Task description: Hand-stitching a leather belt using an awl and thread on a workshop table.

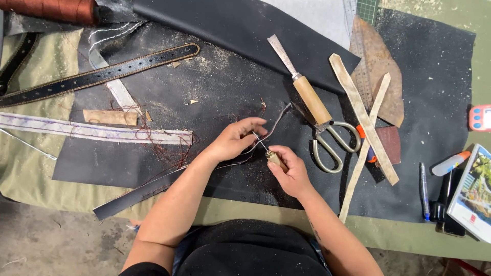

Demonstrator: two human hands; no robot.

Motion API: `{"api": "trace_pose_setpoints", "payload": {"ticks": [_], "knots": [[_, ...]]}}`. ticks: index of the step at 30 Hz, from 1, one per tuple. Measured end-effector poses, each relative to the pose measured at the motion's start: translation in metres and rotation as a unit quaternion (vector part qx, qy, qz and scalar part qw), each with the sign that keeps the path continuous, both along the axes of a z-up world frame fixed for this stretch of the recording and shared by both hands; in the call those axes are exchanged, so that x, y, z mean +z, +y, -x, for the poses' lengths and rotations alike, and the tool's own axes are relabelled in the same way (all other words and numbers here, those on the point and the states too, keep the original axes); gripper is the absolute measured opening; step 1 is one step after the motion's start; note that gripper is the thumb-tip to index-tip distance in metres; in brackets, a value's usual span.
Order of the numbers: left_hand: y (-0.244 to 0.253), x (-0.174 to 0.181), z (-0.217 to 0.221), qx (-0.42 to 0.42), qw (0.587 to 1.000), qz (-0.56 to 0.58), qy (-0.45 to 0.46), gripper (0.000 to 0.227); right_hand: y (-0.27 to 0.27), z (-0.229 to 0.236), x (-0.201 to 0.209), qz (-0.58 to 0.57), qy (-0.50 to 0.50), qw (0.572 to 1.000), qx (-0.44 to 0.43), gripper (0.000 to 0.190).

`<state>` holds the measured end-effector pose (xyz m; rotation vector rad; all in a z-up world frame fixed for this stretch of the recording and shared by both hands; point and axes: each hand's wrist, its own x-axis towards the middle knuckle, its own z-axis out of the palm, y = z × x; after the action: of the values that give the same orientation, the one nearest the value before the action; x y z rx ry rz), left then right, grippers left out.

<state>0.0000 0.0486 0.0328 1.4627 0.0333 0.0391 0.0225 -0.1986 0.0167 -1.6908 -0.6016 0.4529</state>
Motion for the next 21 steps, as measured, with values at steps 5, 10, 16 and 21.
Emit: {"api": "trace_pose_setpoints", "payload": {"ticks": [5, 10, 16, 21], "knots": [[0.002, 0.008, -0.003, -0.002, 0.997, -0.072, 0.036, 0.024, 0.004, 0.002, 0.004, 0.001, -0.02, 1.0, -0.021, 0.033], [0.011, 0.031, 0.0, -0.01, 0.982, -0.188, 0.017, 0.012, 0.005, 0.001, 0.005, 0.003, -0.01, 1.0, -0.026, 0.033], [0.054, 0.033, 0.002, 0.079, 0.973, -0.211, 0.043, 0.008, 0.01, 0.0, 0.017, 0.005, -0.001, 0.999, -0.037, 0.032], [0.094, 0.066, 0.024, 0.168, 0.951, -0.254, 0.049, 0.008, 0.009, 0.004, 0.016, 0.017, -0.007, 1.0, -0.023, 0.031]]}}
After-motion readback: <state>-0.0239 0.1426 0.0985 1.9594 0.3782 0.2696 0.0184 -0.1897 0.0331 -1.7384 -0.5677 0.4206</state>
